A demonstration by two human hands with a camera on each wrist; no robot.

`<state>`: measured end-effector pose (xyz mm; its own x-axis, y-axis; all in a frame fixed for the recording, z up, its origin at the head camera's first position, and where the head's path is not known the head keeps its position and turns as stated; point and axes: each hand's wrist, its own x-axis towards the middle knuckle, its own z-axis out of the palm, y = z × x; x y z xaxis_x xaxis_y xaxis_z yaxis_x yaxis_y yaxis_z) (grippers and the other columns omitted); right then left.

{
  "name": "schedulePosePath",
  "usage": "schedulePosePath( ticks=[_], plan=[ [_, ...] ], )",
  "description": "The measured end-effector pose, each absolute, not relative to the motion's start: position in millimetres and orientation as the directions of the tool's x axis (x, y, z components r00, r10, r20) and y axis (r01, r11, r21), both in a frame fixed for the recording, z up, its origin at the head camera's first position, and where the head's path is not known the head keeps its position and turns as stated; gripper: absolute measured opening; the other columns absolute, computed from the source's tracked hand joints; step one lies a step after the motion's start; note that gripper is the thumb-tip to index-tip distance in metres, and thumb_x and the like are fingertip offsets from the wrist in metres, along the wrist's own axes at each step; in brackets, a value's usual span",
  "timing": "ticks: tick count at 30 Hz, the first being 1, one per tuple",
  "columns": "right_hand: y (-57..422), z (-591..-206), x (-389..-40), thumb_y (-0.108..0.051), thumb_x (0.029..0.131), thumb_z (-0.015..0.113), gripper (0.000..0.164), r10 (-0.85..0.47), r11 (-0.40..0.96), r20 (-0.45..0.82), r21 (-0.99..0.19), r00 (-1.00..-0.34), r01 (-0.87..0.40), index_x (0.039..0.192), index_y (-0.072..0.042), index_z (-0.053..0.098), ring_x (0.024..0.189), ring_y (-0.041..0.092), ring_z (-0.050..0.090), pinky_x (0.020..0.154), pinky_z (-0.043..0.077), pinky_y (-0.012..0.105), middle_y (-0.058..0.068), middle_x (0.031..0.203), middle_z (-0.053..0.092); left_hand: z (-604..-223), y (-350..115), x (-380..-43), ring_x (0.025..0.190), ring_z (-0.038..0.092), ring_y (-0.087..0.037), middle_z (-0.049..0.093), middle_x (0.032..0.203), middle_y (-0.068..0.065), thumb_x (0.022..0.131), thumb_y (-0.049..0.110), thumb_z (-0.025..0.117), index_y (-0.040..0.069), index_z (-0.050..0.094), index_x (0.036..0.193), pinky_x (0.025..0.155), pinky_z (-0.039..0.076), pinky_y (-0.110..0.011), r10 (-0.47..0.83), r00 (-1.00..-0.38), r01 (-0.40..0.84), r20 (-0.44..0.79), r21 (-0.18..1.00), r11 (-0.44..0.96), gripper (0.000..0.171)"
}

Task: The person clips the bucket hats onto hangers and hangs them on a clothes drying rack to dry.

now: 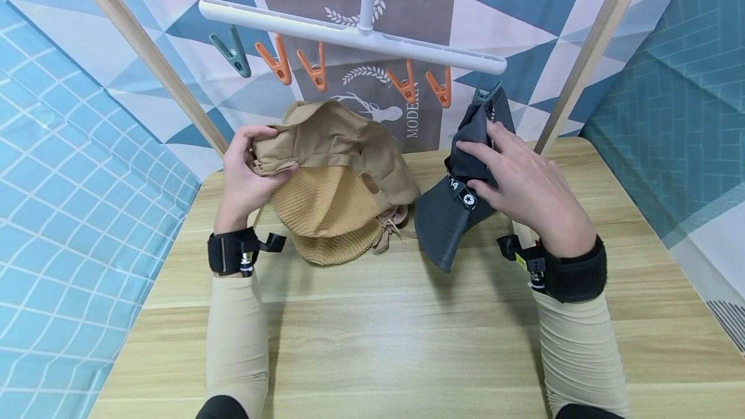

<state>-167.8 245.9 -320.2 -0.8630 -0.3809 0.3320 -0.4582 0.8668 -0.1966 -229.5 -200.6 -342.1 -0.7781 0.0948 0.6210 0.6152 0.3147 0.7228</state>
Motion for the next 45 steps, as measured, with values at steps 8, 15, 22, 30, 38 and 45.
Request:
schedulePosePath(
  ticks=[8, 15, 22, 30, 38, 45],
  plan=[
    [246.0, -319.7, -168.7, -0.011, 0.097, 0.089, 0.062, -0.386, 0.851, 0.374, -0.208, -0.843, -0.482, 0.155, -0.011, 0.067, 0.158, 0.062, 0.044, 0.105, 0.053, 0.081, 0.035, 0.177, 0.038, -320.1, -203.8, -203.6, 0.124, 0.068, -0.005, 0.067, 0.137, 0.021, 0.079, -0.017, 0.090, -0.011, 0.061, 0.133, 0.109, 0.055, -0.025, 0.176, -0.668, 0.738, 0.723, 0.614, 0.280, 0.061],
    [247.3, -319.6, -168.4, -0.014, 0.098, 0.088, 0.061, -0.363, 0.859, 0.338, -0.240, -0.868, -0.452, 0.156, -0.013, 0.067, 0.166, 0.063, 0.032, 0.109, 0.047, 0.086, 0.032, 0.185, 0.024, -312.5, -205.2, -193.8, 0.126, 0.068, -0.006, 0.068, 0.136, 0.021, 0.075, -0.022, 0.089, -0.014, 0.061, 0.130, 0.111, 0.055, -0.026, 0.186, -0.640, 0.763, 0.745, 0.590, 0.262, 0.062],
    [247.8, -319.5, -166.1, -0.016, 0.096, 0.091, 0.060, -0.374, 0.835, 0.373, -0.263, -0.849, -0.483, 0.151, -0.011, 0.070, 0.171, 0.063, 0.018, 0.126, 0.031, 0.086, 0.031, 0.187, 0.018, -306.1, -203.2, -183.6, 0.122, 0.068, -0.011, 0.069, 0.129, 0.015, 0.075, -0.022, 0.086, -0.012, 0.064, 0.125, 0.110, 0.054, -0.027, 0.121, -0.615, 0.778, 0.779, 0.575, 0.253, 0.056],
    [245.8, -316.4, -158.5, -0.019, 0.089, 0.097, 0.075, -0.397, 0.793, 0.426, -0.287, -0.813, -0.538, 0.157, -0.011, 0.066, 0.172, 0.064, 0.011, 0.134, 0.020, 0.082, 0.033, 0.186, 0.016, -294.3, -197.8, -169.5, 0.108, 0.066, -0.008, 0.070, 0.113, 0.005, 0.080, -0.013, 0.087, -0.008, 0.071, 0.119, 0.101, 0.053, -0.024, 0.162, -0.509, 0.834, 0.845, 0.439, 0.334, 0.043],
    [238.0, -315.4, -151.3, -0.065, 0.098, 0.081, 0.088, -0.408, 0.696, 0.568, -0.314, -0.715, -0.646, 0.167, -0.017, 0.056, 0.173, 0.055, 0.024, 0.140, 0.023, 0.068, 0.027, 0.178, 0.043, -291.3, -187.5, -160.8, 0.096, 0.059, -0.028, 0.068, 0.104, -0.021, 0.080, -0.023, 0.064, 0.002, 0.078, 0.119, 0.092, 0.043, -0.023, 0.334, -0.461, 0.845, 0.822, 0.292, 0.448, 0.049],
    [223.3, -315.7, -150.2, -0.079, 0.102, 0.058, 0.095, -0.409, 0.608, 0.703, -0.266, -0.582, -0.748, 0.166, -0.009, 0.055, 0.170, 0.053, 0.035, 0.139, 0.030, 0.063, 0.025, 0.175, 0.049, -289.7, -176.3, -154.5, 0.098, 0.062, -0.031, 0.069, 0.106, -0.016, 0.080, -0.028, 0.069, 0.002, 0.078, 0.119, 0.089, 0.047, -0.030, 0.435, -0.421, 0.858, 0.796, 0.194, 0.475, 0.050]
  ],
)
